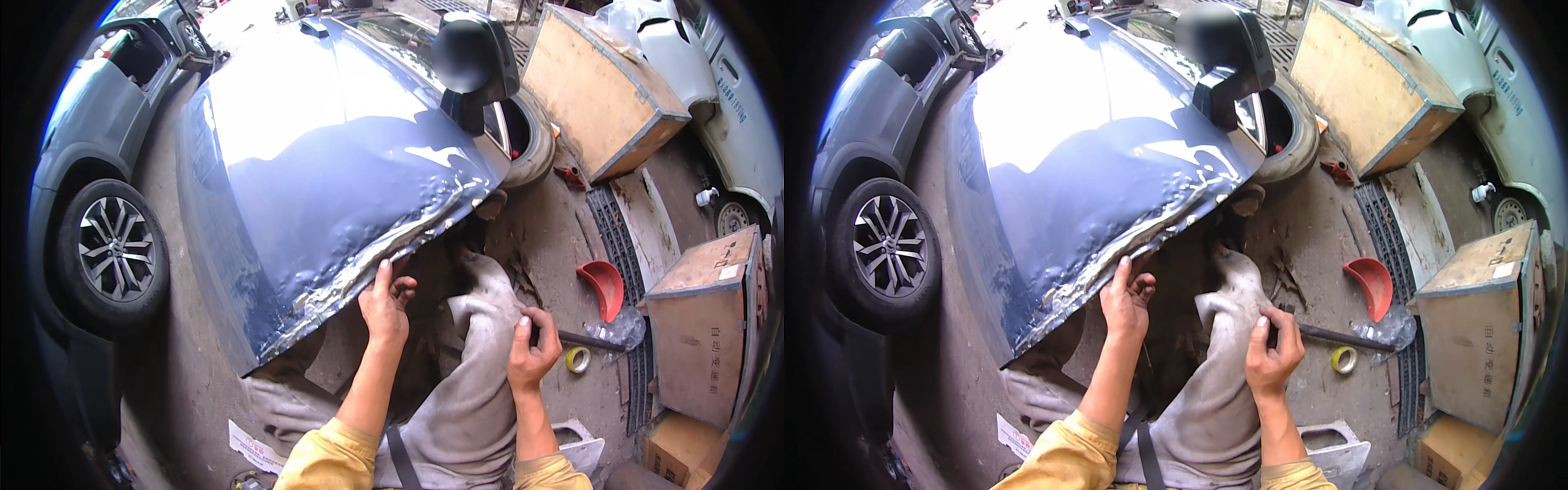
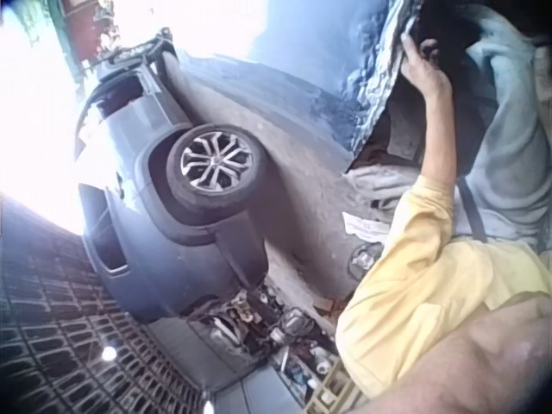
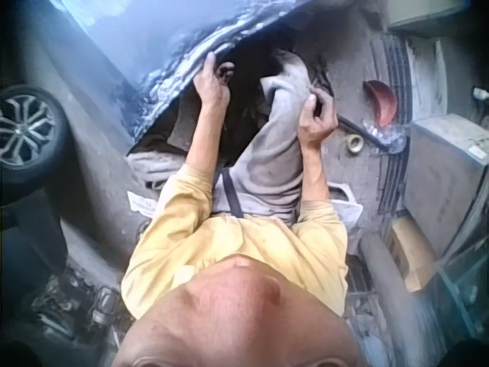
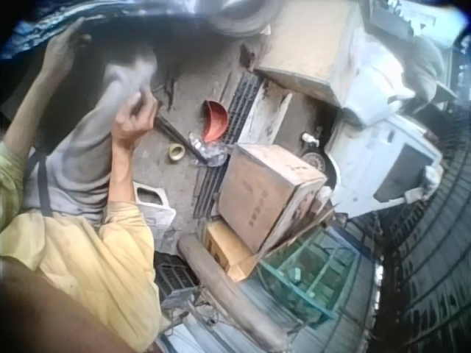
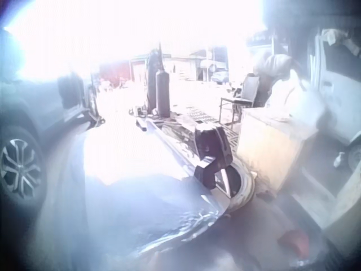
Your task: The person uses a metal rod to pry and adjust the edge of a damaged car hood. They repeatedly insert the rod into the seam and apply leverage to straighten the metal, occasionally switching to a hammer to tap the area.
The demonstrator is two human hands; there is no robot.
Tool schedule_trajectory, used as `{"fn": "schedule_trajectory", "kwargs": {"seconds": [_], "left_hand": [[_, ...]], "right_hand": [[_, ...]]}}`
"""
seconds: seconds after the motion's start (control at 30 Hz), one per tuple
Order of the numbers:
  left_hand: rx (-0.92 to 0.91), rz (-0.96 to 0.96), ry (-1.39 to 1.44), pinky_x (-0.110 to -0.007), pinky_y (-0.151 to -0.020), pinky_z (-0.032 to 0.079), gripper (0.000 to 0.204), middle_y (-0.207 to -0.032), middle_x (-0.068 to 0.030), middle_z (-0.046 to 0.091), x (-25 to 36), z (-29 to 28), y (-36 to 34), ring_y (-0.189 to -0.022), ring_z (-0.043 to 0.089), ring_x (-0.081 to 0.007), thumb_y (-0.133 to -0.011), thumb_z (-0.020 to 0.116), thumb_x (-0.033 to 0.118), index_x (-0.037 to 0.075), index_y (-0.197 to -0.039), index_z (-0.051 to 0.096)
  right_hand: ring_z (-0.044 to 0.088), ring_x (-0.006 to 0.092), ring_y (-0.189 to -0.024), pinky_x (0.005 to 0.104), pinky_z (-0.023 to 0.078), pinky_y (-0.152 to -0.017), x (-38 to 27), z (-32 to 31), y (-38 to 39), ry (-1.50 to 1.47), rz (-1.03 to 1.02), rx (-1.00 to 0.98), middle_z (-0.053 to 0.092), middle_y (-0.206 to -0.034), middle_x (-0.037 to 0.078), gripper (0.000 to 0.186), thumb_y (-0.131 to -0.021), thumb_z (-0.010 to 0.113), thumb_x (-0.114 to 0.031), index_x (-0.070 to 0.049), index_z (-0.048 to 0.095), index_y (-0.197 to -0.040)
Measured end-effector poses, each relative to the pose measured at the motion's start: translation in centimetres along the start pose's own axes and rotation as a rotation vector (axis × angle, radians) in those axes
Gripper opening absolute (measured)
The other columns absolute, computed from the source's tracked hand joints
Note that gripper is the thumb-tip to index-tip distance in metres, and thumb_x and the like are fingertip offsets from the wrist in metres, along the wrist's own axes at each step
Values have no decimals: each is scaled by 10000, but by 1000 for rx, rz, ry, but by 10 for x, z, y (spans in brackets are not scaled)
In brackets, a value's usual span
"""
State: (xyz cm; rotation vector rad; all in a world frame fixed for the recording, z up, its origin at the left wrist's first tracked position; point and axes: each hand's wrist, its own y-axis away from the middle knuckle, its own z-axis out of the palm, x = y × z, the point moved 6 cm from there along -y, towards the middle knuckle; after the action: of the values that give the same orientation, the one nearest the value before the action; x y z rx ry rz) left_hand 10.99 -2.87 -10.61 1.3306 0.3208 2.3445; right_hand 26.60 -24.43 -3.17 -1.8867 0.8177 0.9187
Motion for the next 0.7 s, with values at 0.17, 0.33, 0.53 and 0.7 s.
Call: {"fn": "schedule_trajectory", "kwargs": {"seconds": [0.17, 0.33, 0.53, 0.7], "left_hand": [[0, 33, -96, -254, -578, 504, 337, -943, -105, 736, 1, -7, 0, -681, 658, -136, -996, 634, 326, 3, -1079, 676], [-16, 49, -122, -254, -573, 497, 340, -872, -84, 721, 0, -9, -3, -646, 640, -133, -1000, 633, 344, 9, -1032, 681], [-24, 35, -141, -257, -569, 500, 309, -852, -58, 712, -1, -11, -3, -644, 627, -127, -996, 640, 350, 44, -1029, 670], [-22, 43, -128, -258, -552, 512, 263, -837, -52, 710, 1, -12, -5, -632, 629, -127, -986, 659, 320, 59, -1019, 666]], "right_hand": [[620, 207, -784, 319, 498, -740, -3, 1, 0, -1, -27, 7, 657, -857, 120, 138, -923, 568, -66, 45, 641, -960], [624, 209, -791, 322, 501, -747, 1, 2, 2, -33, -8, 13, 662, -865, 121, 133, -921, 570, -57, 44, 643, -967], [661, 294, -816, 359, 523, -759, -1, 0, 1, -36, 12, -10, 673, -897, 155, 133, -887, 577, -15, 43, 645, -986], [664, 294, -819, 361, 525, -761, -2, 0, 1, -33, 2, -6, 674, -896, 155, 130, -890, 581, -16, 44, 645, -986]]}}
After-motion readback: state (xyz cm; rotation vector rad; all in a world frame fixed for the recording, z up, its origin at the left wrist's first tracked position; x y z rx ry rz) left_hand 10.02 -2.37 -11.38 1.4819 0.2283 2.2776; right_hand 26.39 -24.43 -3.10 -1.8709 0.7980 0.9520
